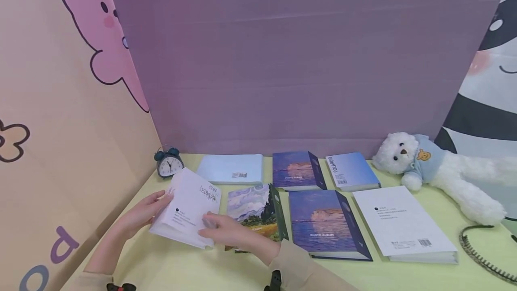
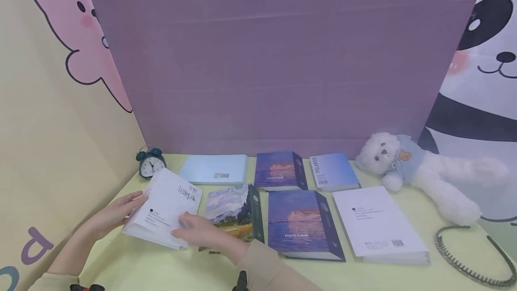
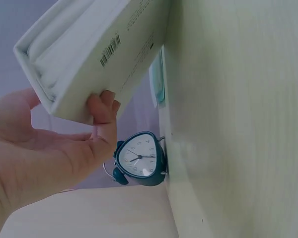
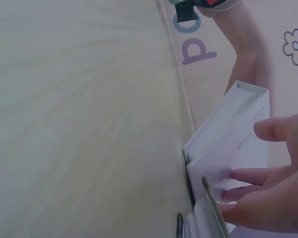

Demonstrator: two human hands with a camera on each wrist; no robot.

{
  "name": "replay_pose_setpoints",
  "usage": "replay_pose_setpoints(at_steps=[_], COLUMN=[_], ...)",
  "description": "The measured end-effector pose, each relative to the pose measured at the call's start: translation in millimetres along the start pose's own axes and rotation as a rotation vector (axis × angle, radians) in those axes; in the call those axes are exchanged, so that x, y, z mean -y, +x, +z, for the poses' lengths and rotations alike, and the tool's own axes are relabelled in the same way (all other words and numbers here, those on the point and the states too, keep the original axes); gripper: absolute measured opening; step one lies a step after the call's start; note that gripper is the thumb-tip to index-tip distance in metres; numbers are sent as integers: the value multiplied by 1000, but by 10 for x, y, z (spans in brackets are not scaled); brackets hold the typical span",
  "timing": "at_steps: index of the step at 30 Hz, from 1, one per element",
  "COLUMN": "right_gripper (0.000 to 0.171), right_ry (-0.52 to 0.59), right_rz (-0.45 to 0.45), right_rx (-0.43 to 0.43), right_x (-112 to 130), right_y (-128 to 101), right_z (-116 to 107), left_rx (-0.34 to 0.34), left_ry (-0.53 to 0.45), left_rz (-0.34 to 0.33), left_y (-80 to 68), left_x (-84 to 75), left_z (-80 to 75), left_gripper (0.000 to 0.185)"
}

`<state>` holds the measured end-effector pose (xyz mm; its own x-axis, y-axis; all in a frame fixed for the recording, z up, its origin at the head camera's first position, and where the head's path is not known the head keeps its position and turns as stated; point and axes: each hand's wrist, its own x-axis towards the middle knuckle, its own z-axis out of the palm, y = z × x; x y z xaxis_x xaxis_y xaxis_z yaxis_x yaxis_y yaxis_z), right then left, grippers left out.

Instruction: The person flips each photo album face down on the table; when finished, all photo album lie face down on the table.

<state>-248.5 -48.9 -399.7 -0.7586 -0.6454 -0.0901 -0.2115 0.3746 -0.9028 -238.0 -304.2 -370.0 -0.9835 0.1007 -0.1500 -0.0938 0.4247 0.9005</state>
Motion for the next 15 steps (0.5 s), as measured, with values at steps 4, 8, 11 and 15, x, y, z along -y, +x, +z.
replay_pose_setpoints(at_steps=[4,8,11,15], right_gripper=[55,54,55,60], right_ry=[-37,-101,-140,-124], right_rz=[-43,-99,-149,-198], right_rx=[-50,-97,-148,-194], right_x=[55,121,193,274], right_y=[47,94,126,166], right_z=[77,141,168,175], left_rx=[-7,-15,-35,-54], left_ry=[15,-16,-45,-88], left_rz=[15,27,28,33], left_y=[-21,-30,-37,-44], left_x=[-23,-17,-24,-59], left_z=[5,1,11,32], left_gripper=[68,63,63,62])
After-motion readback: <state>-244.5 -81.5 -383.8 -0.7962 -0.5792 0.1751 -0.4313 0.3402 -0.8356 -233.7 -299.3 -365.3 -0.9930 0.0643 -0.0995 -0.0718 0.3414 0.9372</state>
